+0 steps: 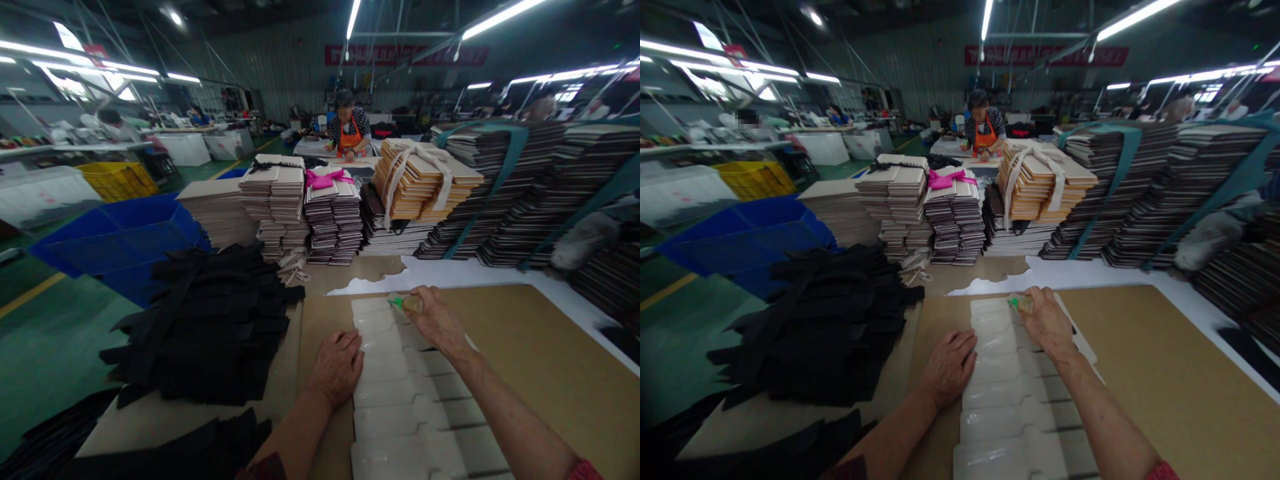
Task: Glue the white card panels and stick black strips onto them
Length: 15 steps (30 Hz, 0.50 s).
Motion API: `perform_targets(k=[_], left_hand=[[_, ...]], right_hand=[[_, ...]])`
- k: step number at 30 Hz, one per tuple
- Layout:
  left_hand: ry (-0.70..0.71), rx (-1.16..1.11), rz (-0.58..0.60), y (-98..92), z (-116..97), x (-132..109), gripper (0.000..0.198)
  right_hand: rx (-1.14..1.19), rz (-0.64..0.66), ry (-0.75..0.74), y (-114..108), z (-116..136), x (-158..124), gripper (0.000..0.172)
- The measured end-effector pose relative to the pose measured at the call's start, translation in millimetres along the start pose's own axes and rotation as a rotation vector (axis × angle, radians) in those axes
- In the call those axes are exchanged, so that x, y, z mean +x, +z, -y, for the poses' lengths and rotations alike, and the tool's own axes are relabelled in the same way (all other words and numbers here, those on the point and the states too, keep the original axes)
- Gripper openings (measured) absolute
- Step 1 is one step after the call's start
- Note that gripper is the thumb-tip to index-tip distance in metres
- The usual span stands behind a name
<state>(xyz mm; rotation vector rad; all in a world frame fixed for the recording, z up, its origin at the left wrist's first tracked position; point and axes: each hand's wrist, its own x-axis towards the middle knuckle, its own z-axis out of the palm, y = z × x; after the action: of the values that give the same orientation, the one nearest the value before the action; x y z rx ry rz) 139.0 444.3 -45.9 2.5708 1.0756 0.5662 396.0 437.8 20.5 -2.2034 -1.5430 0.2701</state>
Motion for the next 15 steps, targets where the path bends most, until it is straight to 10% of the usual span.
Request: perform_targets(k=[15], left_hand=[[0.004, 0.008, 0.0, -1.2, 0, 1, 0.032]], right_hand=[[0.112, 0.045, -0.051, 22, 49, -11, 0.027]])
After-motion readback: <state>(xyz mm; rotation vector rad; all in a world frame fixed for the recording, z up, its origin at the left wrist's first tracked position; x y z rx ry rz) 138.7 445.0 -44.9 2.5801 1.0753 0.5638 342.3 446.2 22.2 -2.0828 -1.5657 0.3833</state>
